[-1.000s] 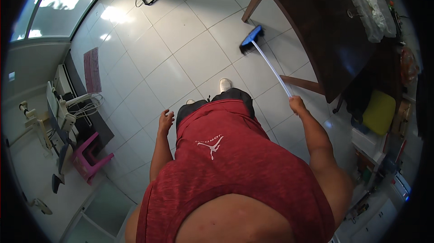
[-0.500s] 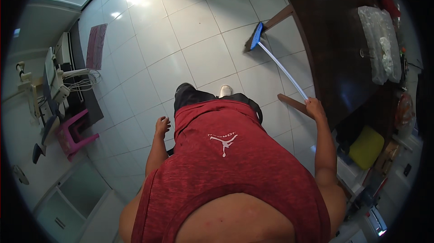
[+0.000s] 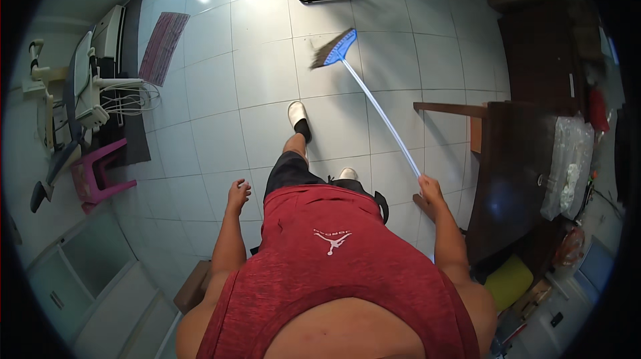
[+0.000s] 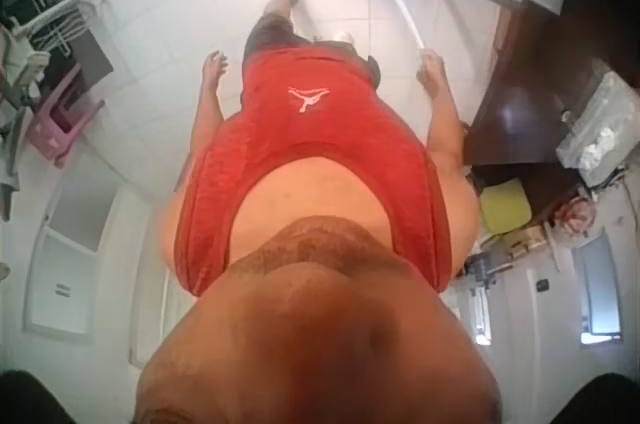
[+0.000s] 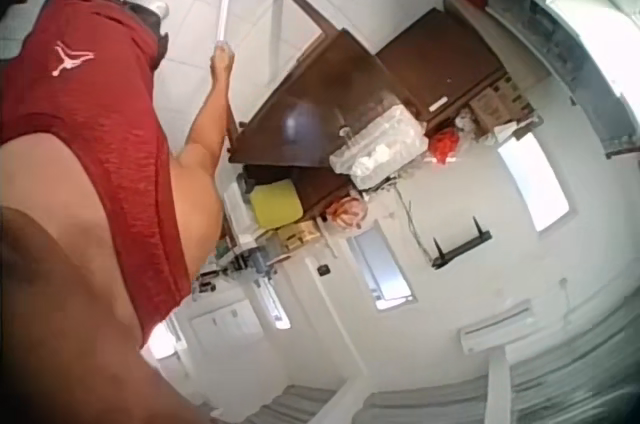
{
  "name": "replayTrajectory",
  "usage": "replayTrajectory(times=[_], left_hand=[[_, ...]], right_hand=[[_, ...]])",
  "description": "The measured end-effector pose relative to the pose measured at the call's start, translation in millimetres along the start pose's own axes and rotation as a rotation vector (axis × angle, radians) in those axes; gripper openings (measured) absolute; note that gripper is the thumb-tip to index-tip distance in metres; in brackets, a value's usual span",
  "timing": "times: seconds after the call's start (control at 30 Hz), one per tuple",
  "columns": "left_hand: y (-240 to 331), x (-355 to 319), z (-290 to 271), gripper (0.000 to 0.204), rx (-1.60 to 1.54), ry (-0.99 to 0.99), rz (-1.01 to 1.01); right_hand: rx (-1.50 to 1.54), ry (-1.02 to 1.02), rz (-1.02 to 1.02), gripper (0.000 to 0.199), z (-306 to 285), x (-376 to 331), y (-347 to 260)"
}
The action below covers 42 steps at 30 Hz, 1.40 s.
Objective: The person sweeps the floor with a broom while moving a chair, a water jug, an electric fan, a drying rack, and a mat out of the way.
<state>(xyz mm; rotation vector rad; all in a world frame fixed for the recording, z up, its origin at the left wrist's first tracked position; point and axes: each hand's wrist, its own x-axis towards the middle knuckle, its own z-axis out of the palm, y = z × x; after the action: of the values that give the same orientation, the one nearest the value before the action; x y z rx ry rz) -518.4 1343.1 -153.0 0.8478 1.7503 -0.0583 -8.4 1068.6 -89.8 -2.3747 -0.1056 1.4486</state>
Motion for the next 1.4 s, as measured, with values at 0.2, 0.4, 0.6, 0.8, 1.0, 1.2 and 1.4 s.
replayTrajectory(times=[0.2,0.4,0.6,0.8,1.0,1.2,1.4], left_hand=[[24.7,20.5,-34.2,0.035,-0.081,0.012,-0.101],[64.7,17.9,-25.4,0.036,-0.044,-0.027,-0.003],[73.0,14.4,-44.0,0.042,0.269,0.003,0.134],[71.6,34.1,-67.8,0.038,-0.189,0.227,-0.086],[48.6,40.4,-38.8,0.036,-0.179,0.127,-0.136],[38.5,25.7,-4.3,0.039,-0.032,-0.013,-0.049],[56.3,18.4,-13.8,0.037,0.085,-0.052,-0.048]], right_hand=[[-0.066,-0.027,0.279,0.026,-46.3,-97.5,31.7],[-0.136,-0.137,0.135,0.025,29.7,37.1,-60.1],[-0.132,-0.232,-0.123,0.028,124.5,153.7,-295.1],[-0.073,-0.136,-0.135,0.024,140.0,61.0,-208.2],[-0.368,-0.059,-0.385,0.025,62.0,-21.7,-82.5],[-0.205,-0.173,-0.185,0.027,173.9,105.5,-147.6],[0.196,-0.393,-0.222,0.021,291.9,187.0,-472.5]])
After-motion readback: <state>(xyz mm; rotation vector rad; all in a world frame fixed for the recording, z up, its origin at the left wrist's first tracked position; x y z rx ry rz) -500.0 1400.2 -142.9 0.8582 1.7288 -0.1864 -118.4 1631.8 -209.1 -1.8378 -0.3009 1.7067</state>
